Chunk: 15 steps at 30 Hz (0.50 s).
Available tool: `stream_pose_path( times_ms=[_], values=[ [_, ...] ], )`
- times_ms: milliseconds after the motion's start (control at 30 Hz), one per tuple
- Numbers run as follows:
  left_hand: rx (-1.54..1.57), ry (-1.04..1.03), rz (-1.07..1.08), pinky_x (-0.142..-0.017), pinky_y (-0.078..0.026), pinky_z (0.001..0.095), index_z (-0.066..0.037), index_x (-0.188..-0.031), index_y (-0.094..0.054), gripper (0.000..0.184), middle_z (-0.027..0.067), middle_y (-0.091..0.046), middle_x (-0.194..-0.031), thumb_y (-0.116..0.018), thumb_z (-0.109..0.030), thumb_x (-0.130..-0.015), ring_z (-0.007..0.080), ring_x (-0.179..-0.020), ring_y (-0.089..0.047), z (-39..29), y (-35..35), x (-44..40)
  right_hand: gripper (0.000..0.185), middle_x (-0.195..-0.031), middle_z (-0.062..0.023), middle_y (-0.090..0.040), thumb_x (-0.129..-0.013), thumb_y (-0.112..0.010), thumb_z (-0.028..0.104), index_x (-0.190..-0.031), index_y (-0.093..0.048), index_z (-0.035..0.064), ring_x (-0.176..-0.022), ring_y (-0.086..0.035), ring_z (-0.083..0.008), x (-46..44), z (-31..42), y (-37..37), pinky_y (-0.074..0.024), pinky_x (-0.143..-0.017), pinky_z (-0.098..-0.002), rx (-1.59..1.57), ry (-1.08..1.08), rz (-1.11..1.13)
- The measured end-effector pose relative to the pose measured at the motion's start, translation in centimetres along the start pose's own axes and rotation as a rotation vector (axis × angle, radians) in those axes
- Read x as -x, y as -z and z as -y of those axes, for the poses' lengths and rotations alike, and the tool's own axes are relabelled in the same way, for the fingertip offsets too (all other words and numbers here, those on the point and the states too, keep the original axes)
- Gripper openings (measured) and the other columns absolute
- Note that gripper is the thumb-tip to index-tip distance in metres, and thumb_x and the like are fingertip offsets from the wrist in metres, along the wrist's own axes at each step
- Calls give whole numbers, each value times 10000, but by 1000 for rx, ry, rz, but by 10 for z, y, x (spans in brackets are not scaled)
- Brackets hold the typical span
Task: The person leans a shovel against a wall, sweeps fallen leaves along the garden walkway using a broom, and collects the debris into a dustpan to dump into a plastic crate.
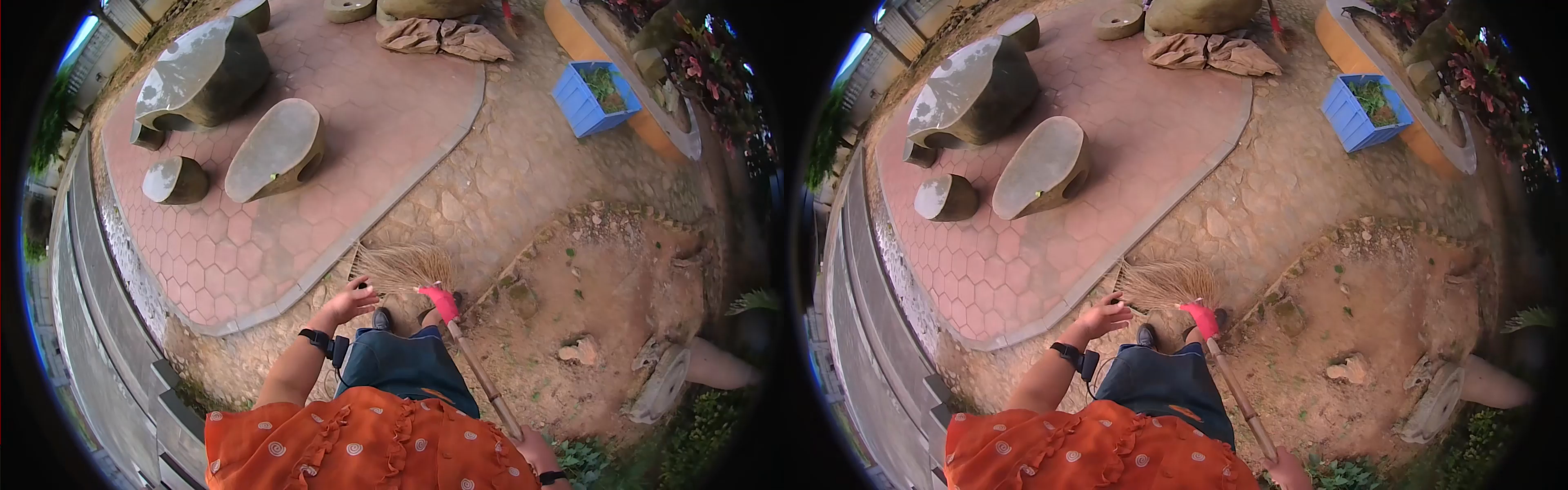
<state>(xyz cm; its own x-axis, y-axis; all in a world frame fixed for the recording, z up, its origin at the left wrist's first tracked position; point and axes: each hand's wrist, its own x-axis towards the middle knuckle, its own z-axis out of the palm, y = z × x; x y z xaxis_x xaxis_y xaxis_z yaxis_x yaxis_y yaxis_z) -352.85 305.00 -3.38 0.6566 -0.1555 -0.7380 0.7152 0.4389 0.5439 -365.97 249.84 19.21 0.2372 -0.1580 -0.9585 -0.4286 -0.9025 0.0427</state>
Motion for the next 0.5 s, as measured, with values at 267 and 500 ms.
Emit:
stream_pose_path(
  times_ms=[267,500],
  values=[
    [978,410,-216,-533,-550,236,-4,-875,-513,186,86,-602,-777,-523,-164,-970,168,-619,-600,77,63,-115,438,-1010,-242,-664,-891,-657,380,-1201,-583,80,-958,-655,-409,55,-25,40,-498,-776,-455,-304,-152,0],
    [737,556,-182,-445,-455,222,-78,-737,-445,170,30,-501,-619,-537,-96,-879,132,-504,-486,-28,-68,-102,323,-701,-154,-654,-860,-707,249,-1020,-585,-3,-657,-688,-286,-38,-78,37,-523,-607,-423,-515,129,-355]
  ],
)
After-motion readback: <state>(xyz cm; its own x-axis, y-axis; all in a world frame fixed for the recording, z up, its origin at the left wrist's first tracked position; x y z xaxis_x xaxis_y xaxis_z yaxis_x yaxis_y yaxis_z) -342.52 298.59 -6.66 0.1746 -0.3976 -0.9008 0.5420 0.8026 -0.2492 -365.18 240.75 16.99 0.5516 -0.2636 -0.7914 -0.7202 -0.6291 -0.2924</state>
